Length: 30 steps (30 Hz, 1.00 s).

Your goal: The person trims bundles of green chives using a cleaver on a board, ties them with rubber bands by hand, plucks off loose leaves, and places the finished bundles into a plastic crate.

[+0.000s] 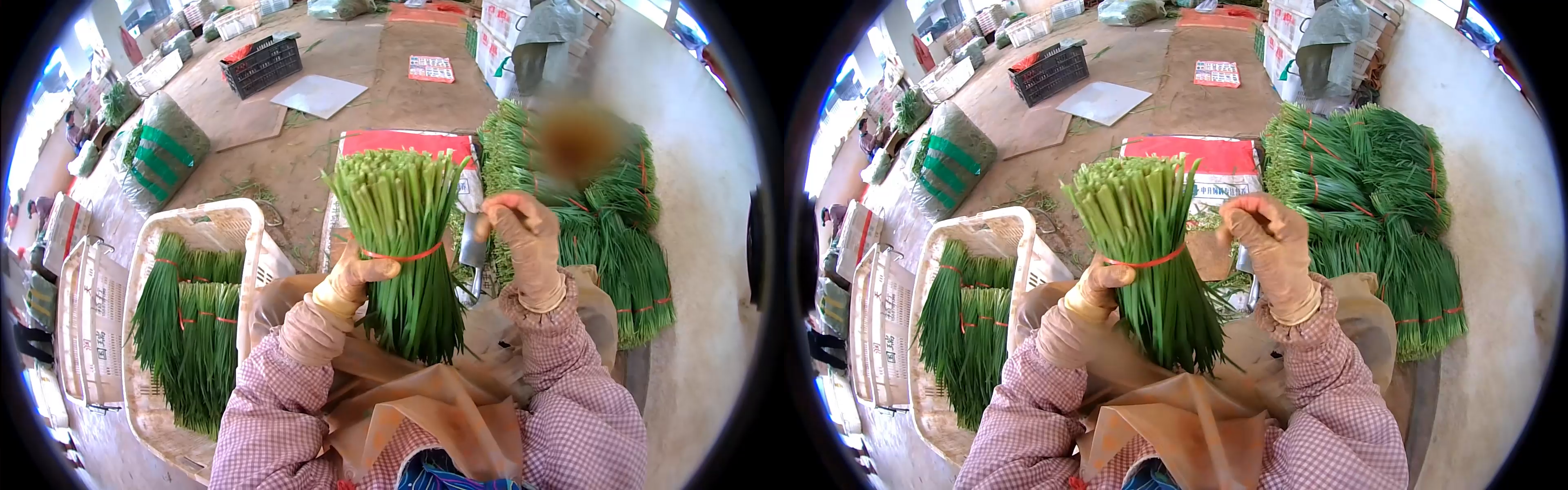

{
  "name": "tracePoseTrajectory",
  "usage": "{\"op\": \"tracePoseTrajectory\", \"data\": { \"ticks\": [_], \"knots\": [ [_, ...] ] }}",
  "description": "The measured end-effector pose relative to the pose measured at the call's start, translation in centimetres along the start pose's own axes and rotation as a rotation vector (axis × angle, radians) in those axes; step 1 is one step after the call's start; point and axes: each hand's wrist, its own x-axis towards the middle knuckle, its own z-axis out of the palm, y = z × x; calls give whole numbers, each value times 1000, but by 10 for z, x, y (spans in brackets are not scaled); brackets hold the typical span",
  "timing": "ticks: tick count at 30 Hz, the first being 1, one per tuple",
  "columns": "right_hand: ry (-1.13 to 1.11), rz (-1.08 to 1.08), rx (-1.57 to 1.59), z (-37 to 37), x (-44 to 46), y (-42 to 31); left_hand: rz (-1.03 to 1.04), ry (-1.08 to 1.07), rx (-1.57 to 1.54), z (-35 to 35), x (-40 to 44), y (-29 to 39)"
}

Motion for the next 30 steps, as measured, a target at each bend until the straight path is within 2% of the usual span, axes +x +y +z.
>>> {"op": "tracePoseTrajectory", "data": {
  "ticks": [2, 3, 5, 6, 7, 9, 10, 12, 13, 14, 17, 18, 20, 22, 23, 24, 27, 28, 30],
  "knots": [
    [47, -70, 24, 11, -9, -10, 106, 111, 80, 17, 1, 5],
    [-2, -127, -111, 19, -13, -20, 114, 130, 113, 22, 0, 7],
    [-105, -267, -286, 33, -15, -21, 68, 181, 147, 17, 4, 1],
    [-106, -257, -287, 39, -14, -15, 24, 221, 196, 14, 4, -3],
    [-98, -400, -419, 46, -13, -7, 18, 222, 190, 11, 4, -8],
    [-45, -632, -594, 56, -9, 7, 14, 319, 384, 3, 5, -17],
    [-52, -631, -597, 58, -9, 7, 16, 370, 481, -2, 6, -22],
    [-52, -651, -869, 64, -8, 5, -10, 392, 553, -4, 7, -26],
    [-13, -734, -957, 66, -5, 10, 70, 364, 517, 0, 10, -28],
    [-20, -733, -958, 70, -4, 12, 149, 336, 479, 4, 12, -29],
    [49, -711, -1064, 74, -2, 19, 156, 340, 429, 18, 9, -20],
    [48, -636, -1012, 72, 0, 22, 152, 350, 357, 19, 9, -21],
    [47, -558, -961, 66, 7, 20, 177, 363, 444, 15, 9, -21],
    [301, -334, -566, 55, 12, 7, 110, 433, 701, 19, 7, -18],
    [300, -289, -383, 49, 10, 5, 81, 423, 654, 17, 7, -19],
    [301, -286, -387, 47, 7, 4, 78, 422, 649, 16, 7, -20],
    [1, -459, -592, 45, -4, 2, -50, 480, 842, 25, 5, -13],
    [1, -454, -596, 47, -3, 7, -54, 476, 839, 27, 6, -16],
    [78, -686, -919, 49, 3, 18, -12, 417, 726, 30, 7, -19]
  ]
}}
